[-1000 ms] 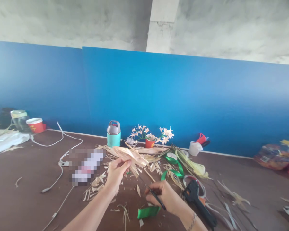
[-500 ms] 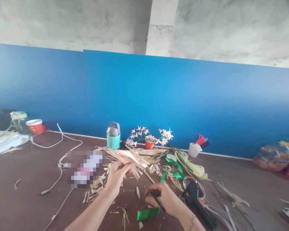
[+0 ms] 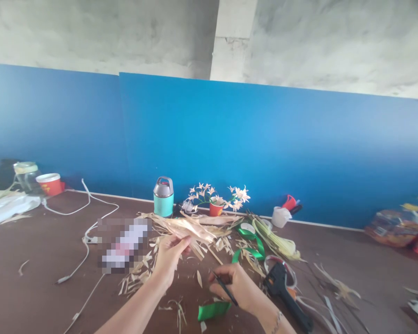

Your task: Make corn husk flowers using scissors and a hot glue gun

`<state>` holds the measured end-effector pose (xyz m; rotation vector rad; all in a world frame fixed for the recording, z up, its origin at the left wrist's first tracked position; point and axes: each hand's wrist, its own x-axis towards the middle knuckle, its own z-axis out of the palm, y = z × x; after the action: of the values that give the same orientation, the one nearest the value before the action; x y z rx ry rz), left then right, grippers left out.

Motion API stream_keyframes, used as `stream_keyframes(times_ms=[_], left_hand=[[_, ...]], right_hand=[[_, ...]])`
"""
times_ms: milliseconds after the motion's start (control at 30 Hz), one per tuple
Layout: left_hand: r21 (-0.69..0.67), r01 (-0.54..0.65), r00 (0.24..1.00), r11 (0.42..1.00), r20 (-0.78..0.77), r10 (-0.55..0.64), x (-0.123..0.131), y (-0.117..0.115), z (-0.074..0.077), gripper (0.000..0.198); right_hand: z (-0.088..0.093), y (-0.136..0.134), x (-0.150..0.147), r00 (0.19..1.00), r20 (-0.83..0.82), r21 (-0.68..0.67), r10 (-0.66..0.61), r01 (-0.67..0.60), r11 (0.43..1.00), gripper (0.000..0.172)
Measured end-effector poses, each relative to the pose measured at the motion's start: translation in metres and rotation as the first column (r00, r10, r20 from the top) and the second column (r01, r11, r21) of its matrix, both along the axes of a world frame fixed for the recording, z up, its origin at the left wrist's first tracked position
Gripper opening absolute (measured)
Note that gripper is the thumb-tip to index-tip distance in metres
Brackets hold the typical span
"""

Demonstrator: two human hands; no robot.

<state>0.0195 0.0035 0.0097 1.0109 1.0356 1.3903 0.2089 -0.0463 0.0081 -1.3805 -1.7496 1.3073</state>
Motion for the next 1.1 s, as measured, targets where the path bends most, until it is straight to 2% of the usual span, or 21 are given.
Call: stream_keyframes(times_ms=[300, 500, 800, 1100], left_hand=[[-0.055, -0.01, 0.993, 0.998, 0.115, 0.017, 0.0019, -0.0002, 0.0003, 0.023], [-0.089, -0.004, 0.991, 0.996, 0.134, 0.016, 0.004, -0.0037, 0.0031, 0.023], [-0.163, -0.043, 0.979, 0.986, 0.191, 0.075, 0.0062, -0.0065, 0.0045, 0.025], [-0.191, 0.02, 0.948, 0.981, 0.315, 0.041, 0.0091, -0.0073, 0.0015, 0.026]], right_hand=[[0.0007, -0.0002, -0.0026, 0.999, -0.02, -0.01, -0.037, 0.036, 0.999, 0.014], [0.004, -0.0004, -0.0035, 0.999, -0.005, -0.019, -0.044, 0.044, 0.999, 0.013], [0.0028, -0.0015, -0.0045, 0.997, -0.018, -0.013, -0.072, 0.072, 0.997, 0.012], [0.0077, -0.0018, -0.0048, 0.997, 0.012, 0.013, -0.07, 0.07, 0.997, 0.013]])
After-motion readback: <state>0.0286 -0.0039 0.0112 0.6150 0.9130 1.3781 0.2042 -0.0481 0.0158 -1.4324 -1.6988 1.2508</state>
